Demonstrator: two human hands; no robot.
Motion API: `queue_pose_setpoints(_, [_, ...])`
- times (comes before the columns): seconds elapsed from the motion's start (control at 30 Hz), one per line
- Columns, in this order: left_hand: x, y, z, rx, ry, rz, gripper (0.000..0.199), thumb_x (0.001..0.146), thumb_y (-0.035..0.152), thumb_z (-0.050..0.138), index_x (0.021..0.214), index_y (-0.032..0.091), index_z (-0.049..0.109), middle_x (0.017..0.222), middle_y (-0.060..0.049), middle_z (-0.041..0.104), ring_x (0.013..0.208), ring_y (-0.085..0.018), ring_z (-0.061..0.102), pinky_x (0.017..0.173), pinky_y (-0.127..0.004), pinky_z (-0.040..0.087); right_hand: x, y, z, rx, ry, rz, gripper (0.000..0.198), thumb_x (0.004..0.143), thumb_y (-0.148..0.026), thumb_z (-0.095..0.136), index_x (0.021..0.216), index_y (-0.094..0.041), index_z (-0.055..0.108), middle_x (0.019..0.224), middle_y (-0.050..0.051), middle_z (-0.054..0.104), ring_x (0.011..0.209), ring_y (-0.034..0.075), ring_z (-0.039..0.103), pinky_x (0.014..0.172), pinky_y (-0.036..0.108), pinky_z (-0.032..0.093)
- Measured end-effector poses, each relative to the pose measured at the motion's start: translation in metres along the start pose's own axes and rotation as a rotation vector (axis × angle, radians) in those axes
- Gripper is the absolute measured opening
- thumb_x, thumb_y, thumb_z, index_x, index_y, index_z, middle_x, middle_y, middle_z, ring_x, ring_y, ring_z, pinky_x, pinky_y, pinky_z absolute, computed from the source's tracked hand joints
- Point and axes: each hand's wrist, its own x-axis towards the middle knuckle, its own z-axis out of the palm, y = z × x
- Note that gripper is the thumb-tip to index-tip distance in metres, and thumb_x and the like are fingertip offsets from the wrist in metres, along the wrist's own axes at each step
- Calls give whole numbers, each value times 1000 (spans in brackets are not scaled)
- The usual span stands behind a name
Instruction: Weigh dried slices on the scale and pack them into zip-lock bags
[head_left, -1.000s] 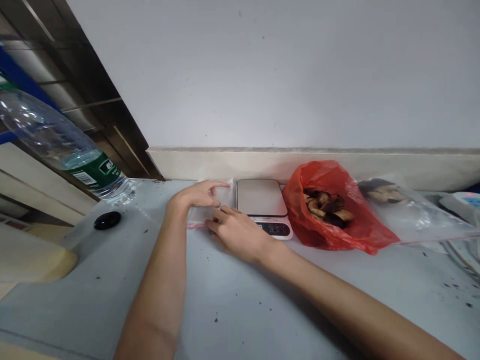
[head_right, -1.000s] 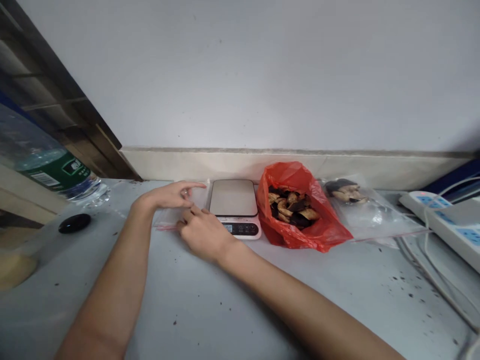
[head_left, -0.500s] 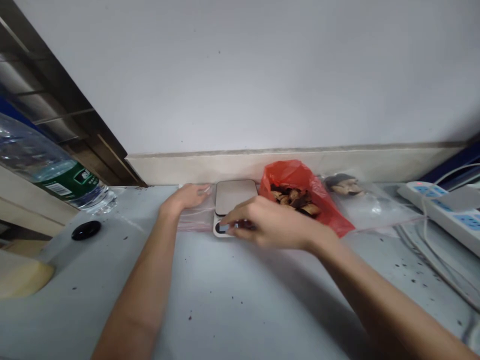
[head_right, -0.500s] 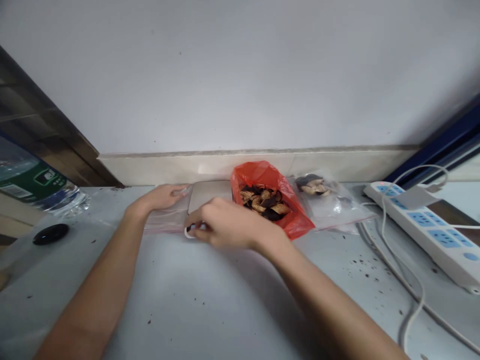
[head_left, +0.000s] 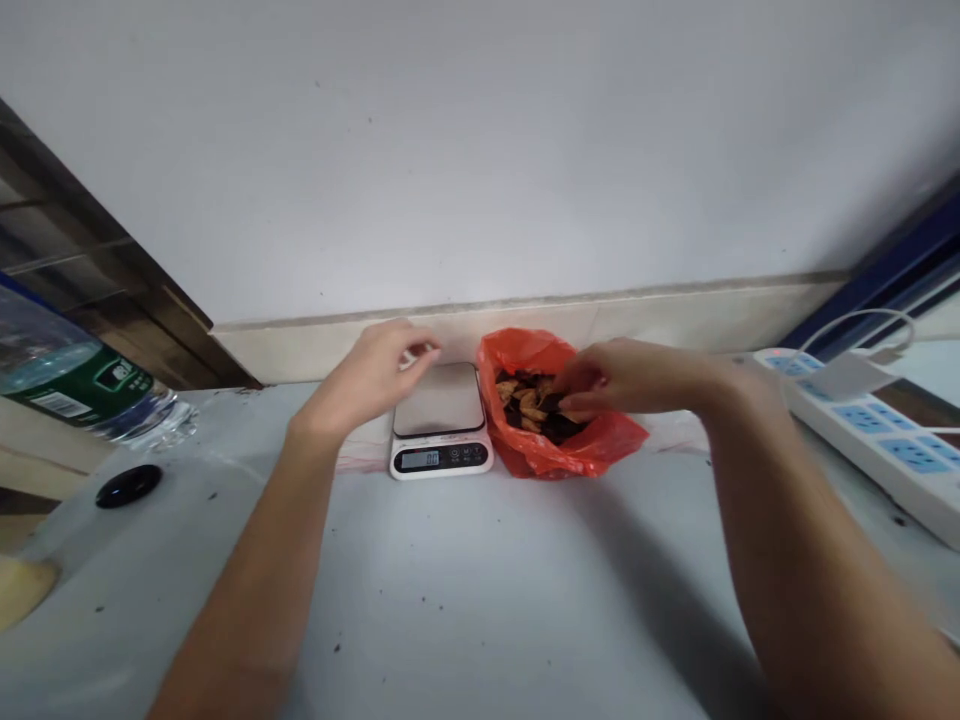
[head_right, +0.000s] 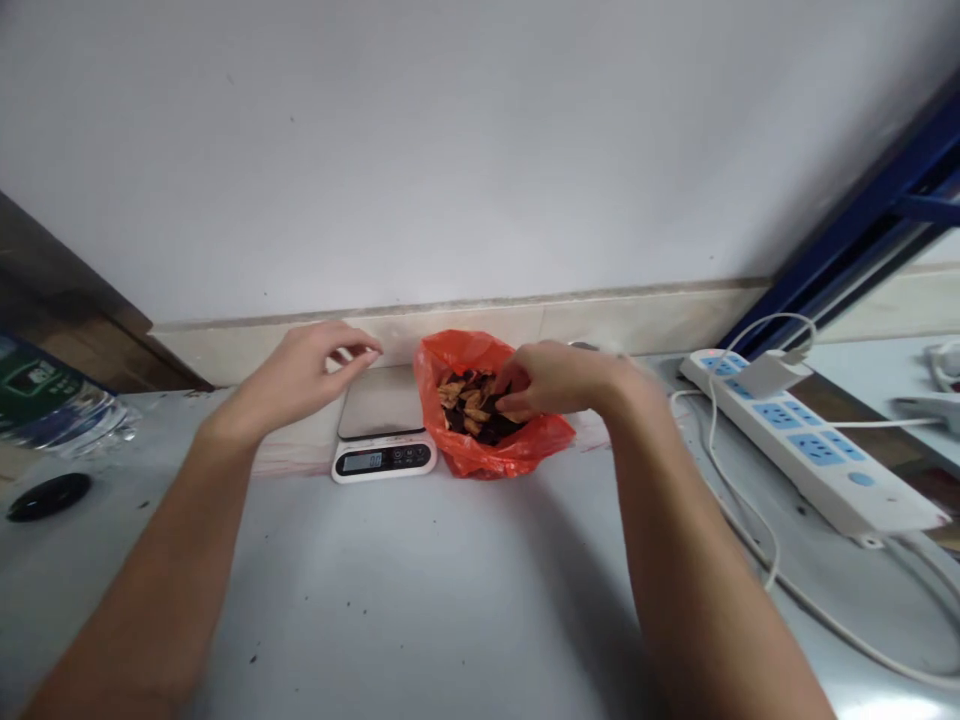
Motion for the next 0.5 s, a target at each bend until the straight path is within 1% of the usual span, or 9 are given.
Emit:
queue_pose_setpoints(0.07, [3, 23, 12, -53, 0, 161, 32, 100, 39, 52, 103, 24, 80, 107, -9, 77, 102, -27, 69, 98, -40, 54, 4, -1, 3, 49, 32, -44, 18, 82, -29, 66, 90, -27, 82, 86, 2, 82, 73, 20, 71, 61, 29, 49])
queue_pose_setpoints(0.1, [4, 33, 18, -66, -32, 216, 31, 102, 38, 52, 104, 24, 80, 109, -9, 76, 108, -28, 68, 103, -42, 53, 5, -1, 4, 80, 72, -73, 22, 84, -30, 66, 98, -27, 83, 95, 3, 84, 81, 22, 73, 67, 30, 52])
queue_pose_setpoints(0.17, [5, 47, 30, -85, -63, 300, 27, 104, 39, 57, 99, 23, 79, 111, -9, 74, 120, -29, 63, 106, -44, 53, 5, 0, 3, 110, 184, -93, 23, 87, -33, 64, 101, -27, 82, 103, 4, 84, 90, 23, 74, 76, 32, 54])
queue_pose_setpoints(0.23, [6, 56, 40, -65, -60, 359, 22, 101, 41, 67, 96, 22, 78, 116, -10, 74, 130, -32, 56, 110, -47, 51, 4, 3, 1, 57, 333, 7, 19, 85, -30, 66, 96, -24, 79, 101, 6, 82, 91, 25, 73, 78, 34, 54])
queue_pose_setpoints(0.3, [6, 60, 47, -13, -75, 414, 24, 94, 44, 79, 97, 20, 79, 122, -12, 74, 138, -35, 50, 115, -51, 47, 3, 7, 1, -13, 431, 202, 19, 79, -24, 70, 96, -22, 76, 99, 9, 80, 89, 27, 72, 74, 34, 52])
queue_pose_setpoints(0.37, [6, 62, 52, 35, -139, 461, 33, 86, 49, 87, 101, 20, 80, 121, -12, 76, 143, -39, 46, 121, -56, 41, 3, 11, 2, -36, 395, 346, 25, 74, -20, 73, 99, -21, 73, 96, 9, 78, 86, 27, 71, 70, 33, 51])
queue_pose_setpoints(0.4, [6, 63, 54, 49, -183, 477, 37, 83, 52, 89, 104, 22, 81, 117, -11, 78, 143, -40, 45, 123, -57, 37, 4, 12, 3, -29, 345, 374, 26, 73, -17, 74, 98, -22, 72, 90, 7, 76, 83, 26, 70, 68, 32, 50])
queue_pose_setpoints(0.47, [6, 65, 57, 56, -255, 488, 41, 81, 57, 89, 105, 24, 82, 109, -7, 82, 141, -40, 48, 125, -58, 33, 5, 12, 5, -1, 272, 371, 25, 70, -11, 72, 91, -24, 69, 77, 2, 71, 75, 23, 67, 66, 31, 48])
queue_pose_setpoints(0.5, [6, 67, 57, 58, -284, 485, 41, 81, 58, 89, 103, 25, 82, 107, -6, 82, 139, -39, 50, 124, -56, 34, 5, 12, 5, 22, 272, 356, 25, 69, -8, 70, 87, -24, 67, 72, 0, 68, 71, 21, 66, 65, 30, 48])
